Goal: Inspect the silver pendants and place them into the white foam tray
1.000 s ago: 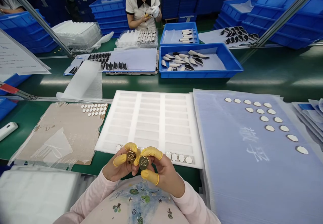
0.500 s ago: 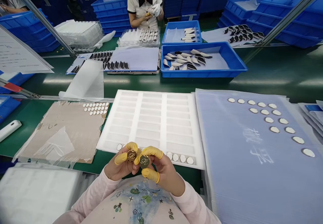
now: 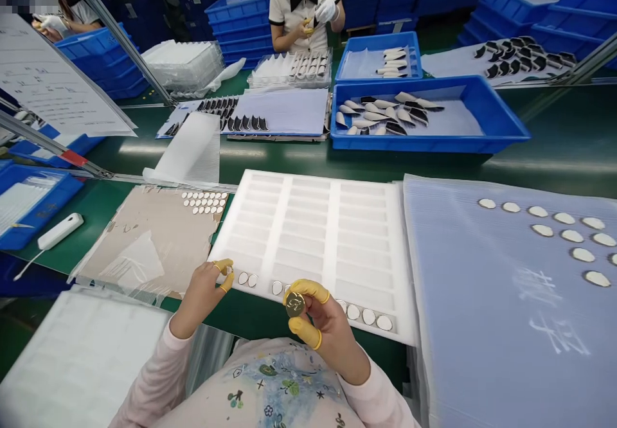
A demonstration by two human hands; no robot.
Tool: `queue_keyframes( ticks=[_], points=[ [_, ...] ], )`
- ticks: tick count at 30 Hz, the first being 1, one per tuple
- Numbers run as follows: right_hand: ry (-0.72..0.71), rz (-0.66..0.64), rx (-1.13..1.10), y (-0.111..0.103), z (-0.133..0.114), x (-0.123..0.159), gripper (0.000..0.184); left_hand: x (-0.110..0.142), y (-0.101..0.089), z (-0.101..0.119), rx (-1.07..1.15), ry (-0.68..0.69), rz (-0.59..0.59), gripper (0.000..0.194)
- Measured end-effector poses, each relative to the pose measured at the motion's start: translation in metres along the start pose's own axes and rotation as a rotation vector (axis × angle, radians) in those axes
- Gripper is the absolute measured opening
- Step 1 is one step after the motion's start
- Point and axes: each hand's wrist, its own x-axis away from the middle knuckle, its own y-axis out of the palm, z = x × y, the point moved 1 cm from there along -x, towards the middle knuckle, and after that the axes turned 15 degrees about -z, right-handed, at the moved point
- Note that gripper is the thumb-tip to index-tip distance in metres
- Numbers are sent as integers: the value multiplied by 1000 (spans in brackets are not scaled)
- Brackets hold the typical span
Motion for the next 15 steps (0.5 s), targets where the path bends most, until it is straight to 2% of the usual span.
queue_keyframes(
  ticks=[2, 4, 15],
  points=[
    [9, -9, 14, 1, 0, -2, 30, 1, 5, 1, -252, -69, -44, 24],
    [17, -17, 30, 3, -1, -3, 29, 0, 9, 6, -339, -100, -72, 20],
    [15, 1, 39, 2, -1, 5, 29, -11, 6, 17, -373, -128, -125, 16]
  ],
)
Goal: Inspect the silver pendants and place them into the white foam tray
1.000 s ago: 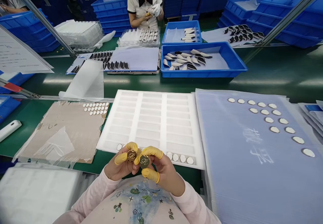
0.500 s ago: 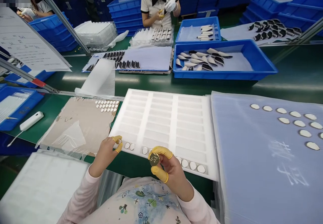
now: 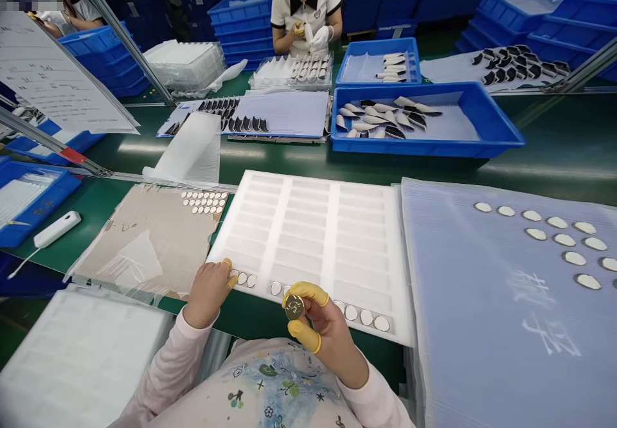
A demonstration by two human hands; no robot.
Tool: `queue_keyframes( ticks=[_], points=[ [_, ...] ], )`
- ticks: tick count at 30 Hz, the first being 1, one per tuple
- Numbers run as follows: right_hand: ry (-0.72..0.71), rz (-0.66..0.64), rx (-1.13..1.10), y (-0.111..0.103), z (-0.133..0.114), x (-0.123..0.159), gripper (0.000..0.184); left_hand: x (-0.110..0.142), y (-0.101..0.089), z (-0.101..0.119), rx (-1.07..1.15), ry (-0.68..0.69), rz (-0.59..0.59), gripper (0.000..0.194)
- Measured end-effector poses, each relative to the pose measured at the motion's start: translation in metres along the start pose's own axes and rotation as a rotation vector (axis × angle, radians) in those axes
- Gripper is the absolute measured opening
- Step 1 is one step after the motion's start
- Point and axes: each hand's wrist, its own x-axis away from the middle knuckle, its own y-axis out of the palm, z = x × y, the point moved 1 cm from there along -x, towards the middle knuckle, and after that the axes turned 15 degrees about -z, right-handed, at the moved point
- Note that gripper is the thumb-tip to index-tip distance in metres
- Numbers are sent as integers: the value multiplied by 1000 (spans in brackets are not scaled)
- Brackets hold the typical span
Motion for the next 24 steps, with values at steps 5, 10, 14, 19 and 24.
queue_keyframes(
  ticks=[5, 10, 14, 19, 24],
  points=[
    [-27, -22, -27, 0, 3, 0, 32, 10, -14, 5, 69, 8, 12, 22],
    [-56, -45, -17, 3, 6, -2, 32, 34, -37, 32, 787, 439, -9, 21],
    [-62, -66, 24, 6, 5, -4, 32, 44, -49, 62, 1198, 765, -223, 34],
    [-37, -82, -27, 6, 5, -2, 32, 45, -53, 88, 1537, 801, -525, 43],
    [-36, -114, -118, 7, 8, -1, 34, 46, -54, 94, 1721, 722, -694, 42]
  ],
)
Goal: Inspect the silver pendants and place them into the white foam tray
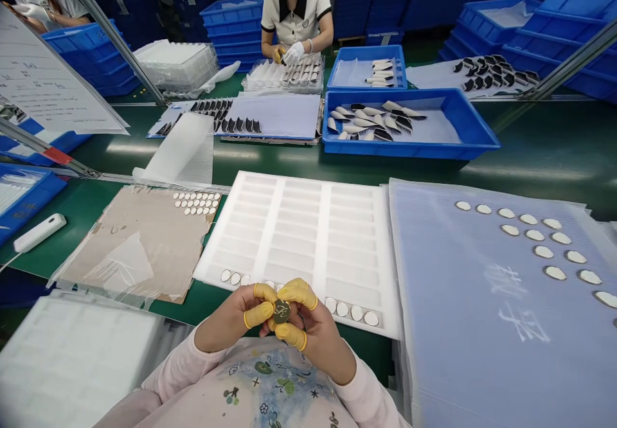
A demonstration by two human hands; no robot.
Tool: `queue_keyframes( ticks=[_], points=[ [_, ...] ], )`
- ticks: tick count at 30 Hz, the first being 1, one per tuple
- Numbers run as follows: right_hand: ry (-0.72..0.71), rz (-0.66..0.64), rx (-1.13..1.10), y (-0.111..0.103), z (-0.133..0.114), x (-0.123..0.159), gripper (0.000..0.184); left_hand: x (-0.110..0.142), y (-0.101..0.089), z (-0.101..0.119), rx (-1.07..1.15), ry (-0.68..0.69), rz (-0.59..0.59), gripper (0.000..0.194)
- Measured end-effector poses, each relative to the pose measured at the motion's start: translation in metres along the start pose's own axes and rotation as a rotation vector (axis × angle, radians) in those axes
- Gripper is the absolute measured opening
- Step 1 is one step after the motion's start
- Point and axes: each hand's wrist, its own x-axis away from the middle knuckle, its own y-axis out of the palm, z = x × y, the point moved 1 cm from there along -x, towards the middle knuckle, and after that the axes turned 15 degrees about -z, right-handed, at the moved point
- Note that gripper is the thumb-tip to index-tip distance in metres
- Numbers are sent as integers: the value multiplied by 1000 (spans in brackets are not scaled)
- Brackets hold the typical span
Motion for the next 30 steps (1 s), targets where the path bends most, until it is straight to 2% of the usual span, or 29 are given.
queue_keyframes(
  ticks=[5, 10, 19, 25, 30],
  points=[
    [15, 44, 96, -5, 6, 4, 35, -1, 1, -3, 94, 71, -24, 39],
    [52, 75, 191, -10, 12, 9, 38, 1, 1, -5, 48, 93, 3, 40],
    [58, -16, 66, -6, 9, 7, 36, 1, 1, -6, 47, 93, -18, 41],
    [56, -10, 98, -7, 9, 6, 37, 2, 1, -8, 55, 99, -4, 39],
    [87, 62, 223, -6, 7, 6, 36, 2, 2, -10, 54, 115, 15, 38]
  ],
)
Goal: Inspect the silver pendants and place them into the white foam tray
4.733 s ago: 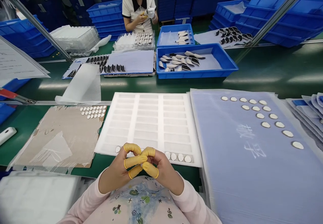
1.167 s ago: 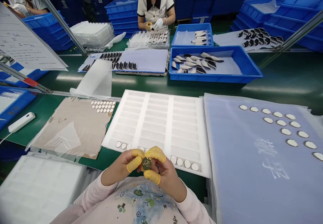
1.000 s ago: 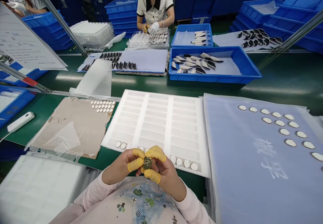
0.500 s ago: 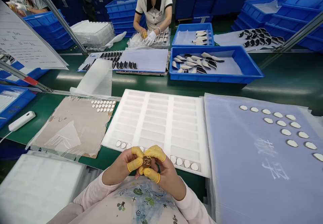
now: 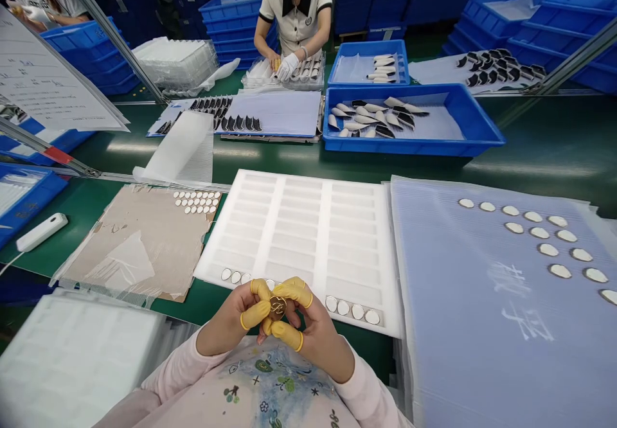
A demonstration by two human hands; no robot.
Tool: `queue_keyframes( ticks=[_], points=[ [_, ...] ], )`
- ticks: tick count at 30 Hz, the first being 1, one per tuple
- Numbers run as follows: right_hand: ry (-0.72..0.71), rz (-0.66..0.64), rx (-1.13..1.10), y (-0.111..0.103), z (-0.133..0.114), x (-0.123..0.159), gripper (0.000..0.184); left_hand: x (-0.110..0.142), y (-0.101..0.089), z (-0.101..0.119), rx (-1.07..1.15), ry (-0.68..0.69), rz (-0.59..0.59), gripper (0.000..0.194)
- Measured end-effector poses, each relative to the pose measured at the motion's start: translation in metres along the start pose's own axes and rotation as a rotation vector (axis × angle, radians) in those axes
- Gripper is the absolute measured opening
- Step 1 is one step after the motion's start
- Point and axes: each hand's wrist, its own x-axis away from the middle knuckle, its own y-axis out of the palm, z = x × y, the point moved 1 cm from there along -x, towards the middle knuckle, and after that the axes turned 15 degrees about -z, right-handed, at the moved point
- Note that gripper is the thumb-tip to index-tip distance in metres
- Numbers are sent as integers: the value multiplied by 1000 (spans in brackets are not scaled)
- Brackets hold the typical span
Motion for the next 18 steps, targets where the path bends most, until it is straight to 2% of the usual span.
queue_keyframes(
  ticks=[5, 9, 12, 18],
  points=[
    [-17, -49, -71, 3, -6, -4, 38, 0, 0, -1, -21, 13, 13, 40],
    [-37, 81, 44, 4, -12, -11, 20, -3, 1, 0, -63, -40, 82, 46],
    [8, 162, 157, 3, -14, -14, 27, -5, 2, 1, -91, -57, 108, 48],
    [51, 209, 229, -2, -12, -13, 35, -9, 2, -3, -121, -56, 109, 44]
  ],
)
